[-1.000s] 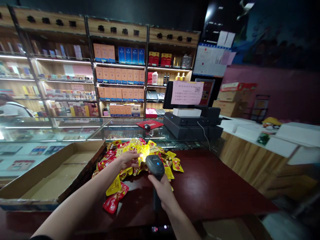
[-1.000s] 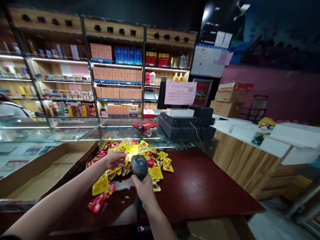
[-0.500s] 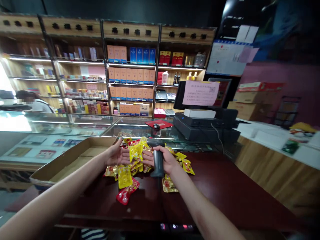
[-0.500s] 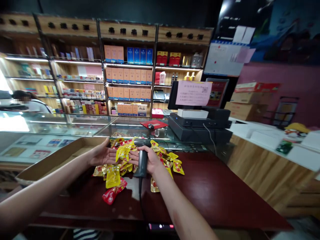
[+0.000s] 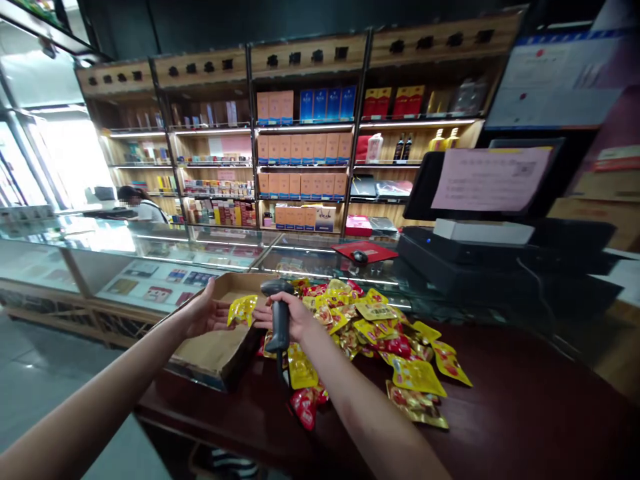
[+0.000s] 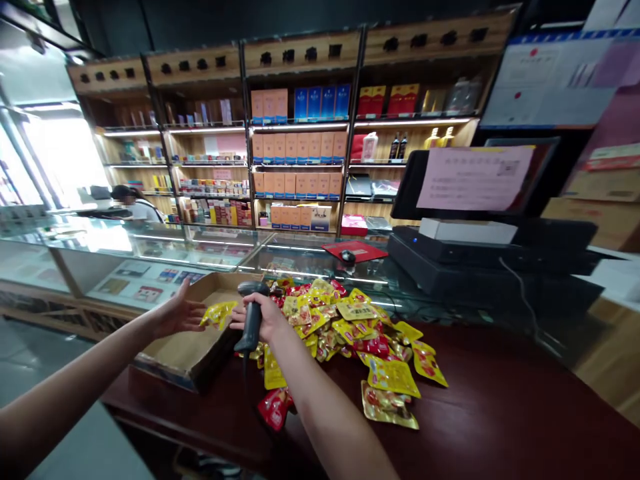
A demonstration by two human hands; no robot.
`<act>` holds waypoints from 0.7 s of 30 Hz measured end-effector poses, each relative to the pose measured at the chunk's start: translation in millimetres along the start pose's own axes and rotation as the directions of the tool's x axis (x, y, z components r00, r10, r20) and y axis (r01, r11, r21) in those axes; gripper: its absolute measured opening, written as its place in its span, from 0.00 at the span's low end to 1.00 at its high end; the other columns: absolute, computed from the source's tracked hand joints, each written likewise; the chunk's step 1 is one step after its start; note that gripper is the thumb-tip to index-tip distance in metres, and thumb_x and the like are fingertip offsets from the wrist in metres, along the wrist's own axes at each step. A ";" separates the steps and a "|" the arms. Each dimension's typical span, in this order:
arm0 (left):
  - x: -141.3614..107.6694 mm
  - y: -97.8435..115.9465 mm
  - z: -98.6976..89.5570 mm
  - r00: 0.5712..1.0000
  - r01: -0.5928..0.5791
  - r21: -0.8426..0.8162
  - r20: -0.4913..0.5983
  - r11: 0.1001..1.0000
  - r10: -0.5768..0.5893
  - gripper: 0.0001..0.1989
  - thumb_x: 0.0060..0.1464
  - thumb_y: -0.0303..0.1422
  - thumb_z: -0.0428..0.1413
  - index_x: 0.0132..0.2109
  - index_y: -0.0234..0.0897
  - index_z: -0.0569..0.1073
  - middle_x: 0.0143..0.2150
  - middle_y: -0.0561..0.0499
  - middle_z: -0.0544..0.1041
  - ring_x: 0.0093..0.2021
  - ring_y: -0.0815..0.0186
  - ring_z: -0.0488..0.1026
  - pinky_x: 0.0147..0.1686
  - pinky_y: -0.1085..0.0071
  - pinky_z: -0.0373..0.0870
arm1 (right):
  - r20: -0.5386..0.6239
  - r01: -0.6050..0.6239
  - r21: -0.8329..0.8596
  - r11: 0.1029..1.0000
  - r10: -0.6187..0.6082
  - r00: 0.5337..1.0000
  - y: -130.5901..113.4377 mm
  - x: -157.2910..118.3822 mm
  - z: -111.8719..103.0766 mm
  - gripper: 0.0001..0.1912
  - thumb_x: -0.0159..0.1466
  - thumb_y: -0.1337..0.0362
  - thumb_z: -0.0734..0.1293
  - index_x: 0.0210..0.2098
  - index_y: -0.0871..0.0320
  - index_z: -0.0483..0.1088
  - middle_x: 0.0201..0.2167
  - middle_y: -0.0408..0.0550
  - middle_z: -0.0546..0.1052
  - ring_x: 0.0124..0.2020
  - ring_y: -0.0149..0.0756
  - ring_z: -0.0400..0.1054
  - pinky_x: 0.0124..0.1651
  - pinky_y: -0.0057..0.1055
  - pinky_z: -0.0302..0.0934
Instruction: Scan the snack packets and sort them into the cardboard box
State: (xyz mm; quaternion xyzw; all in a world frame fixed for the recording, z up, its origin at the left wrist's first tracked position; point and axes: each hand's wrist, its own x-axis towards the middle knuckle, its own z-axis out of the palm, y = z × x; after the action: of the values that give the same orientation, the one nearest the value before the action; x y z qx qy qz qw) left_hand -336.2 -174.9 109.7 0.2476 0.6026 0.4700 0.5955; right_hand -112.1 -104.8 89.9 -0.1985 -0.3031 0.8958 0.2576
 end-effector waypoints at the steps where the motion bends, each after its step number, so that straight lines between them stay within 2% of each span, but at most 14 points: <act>1: 4.0 -2.4 -3.9 0.994 -0.023 0.070 -0.106 0.997 0.031 0.48 0.46 0.64 0.38 0.54 0.21 0.65 0.48 0.27 0.73 0.40 0.51 0.76 0.35 0.60 0.75 | -0.017 -0.026 0.018 0.999 0.027 0.999 0.4 3.5 -4.7 0.04 0.54 0.68 0.63 0.30 0.62 0.64 0.38 0.58 0.74 0.44 0.45 0.72 0.47 0.50 0.66; 3: 10.4 -8.5 -7.0 0.956 -0.041 0.260 -0.272 0.965 0.114 0.48 0.46 0.64 0.41 0.55 0.24 0.65 0.52 0.28 0.71 0.41 0.52 0.76 0.32 0.61 0.75 | -0.036 -0.074 0.081 0.994 0.077 0.996 -0.4 6.0 -16.9 0.05 0.53 0.69 0.62 0.31 0.63 0.64 0.42 0.60 0.73 0.46 0.45 0.71 0.47 0.49 0.66; 5: 15.2 -16.8 -1.9 0.935 -0.035 0.453 -0.299 0.891 0.189 0.45 0.46 0.63 0.43 0.54 0.26 0.68 0.54 0.30 0.69 0.41 0.52 0.75 0.29 0.64 0.75 | -0.046 -0.063 0.141 0.988 0.070 0.996 -2.2 3.3 -30.3 0.06 0.53 0.69 0.62 0.32 0.62 0.64 0.44 0.61 0.72 0.48 0.46 0.70 0.48 0.49 0.65; 7: 19.8 -27.5 11.0 0.951 -0.050 0.627 -0.208 0.778 0.228 0.42 0.46 0.60 0.46 0.54 0.28 0.69 0.53 0.34 0.71 0.41 0.53 0.75 0.27 0.66 0.74 | -0.071 -0.032 0.193 0.981 0.046 0.996 -3.1 -3.2 -42.6 0.06 0.53 0.70 0.62 0.32 0.62 0.64 0.45 0.61 0.73 0.49 0.46 0.70 0.50 0.50 0.64; 9: 25.7 -40.3 27.4 0.965 -0.098 0.789 -0.073 0.606 0.252 0.37 0.46 0.55 0.51 0.54 0.32 0.70 0.50 0.39 0.75 0.40 0.53 0.76 0.27 0.67 0.74 | -0.100 0.010 0.234 0.972 0.014 0.995 -2.1 -12.9 -53.2 0.07 0.52 0.70 0.62 0.32 0.62 0.63 0.44 0.60 0.74 0.49 0.47 0.70 0.51 0.52 0.63; 12: 37.7 -58.9 47.5 0.928 -0.210 0.935 0.099 0.284 0.359 0.29 0.45 0.41 0.55 0.56 0.41 0.69 0.44 0.46 0.78 0.42 0.55 0.76 0.36 0.68 0.72 | -0.093 0.053 0.288 0.956 -0.027 0.995 1.8 -33.7 -67.4 0.07 0.52 0.71 0.62 0.32 0.61 0.63 0.43 0.60 0.75 0.50 0.48 0.69 0.52 0.53 0.61; 14: 45.3 -67.1 54.9 0.898 -0.222 0.964 0.142 0.149 0.417 0.29 0.45 0.34 0.54 0.57 0.44 0.68 0.44 0.48 0.79 0.45 0.56 0.75 0.41 0.69 0.69 | -0.063 0.086 0.303 0.949 -0.070 0.996 3.9 -51.8 -77.2 0.07 0.52 0.70 0.62 0.33 0.61 0.64 0.44 0.61 0.75 0.52 0.48 0.68 0.53 0.52 0.60; 18: 52.8 -70.3 65.9 0.910 -0.179 0.978 0.122 0.110 0.396 0.30 0.45 0.32 0.52 0.58 0.45 0.67 0.44 0.49 0.79 0.44 0.56 0.76 0.40 0.71 0.69 | -0.007 0.162 0.301 0.940 -0.167 0.986 5.5 -91.3 -97.9 0.08 0.52 0.69 0.63 0.33 0.62 0.65 0.49 0.61 0.73 0.55 0.49 0.66 0.57 0.51 0.56; 21: 55.3 -69.3 80.8 0.918 -0.201 0.974 0.152 0.100 0.367 0.29 0.46 0.34 0.52 0.58 0.45 0.67 0.42 0.50 0.80 0.42 0.57 0.77 0.38 0.72 0.69 | -0.022 0.208 0.326 0.922 -0.212 0.977 6.6 -116.4 -114.0 0.08 0.52 0.68 0.64 0.33 0.62 0.65 0.53 0.62 0.71 0.56 0.49 0.64 0.58 0.49 0.55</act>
State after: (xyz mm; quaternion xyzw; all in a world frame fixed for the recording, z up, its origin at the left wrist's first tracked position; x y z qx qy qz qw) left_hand -250.6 -135.7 35.4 0.6513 0.7380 0.0903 0.1515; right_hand 35.8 -126.7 24.7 -0.1134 -0.1719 0.9021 0.3792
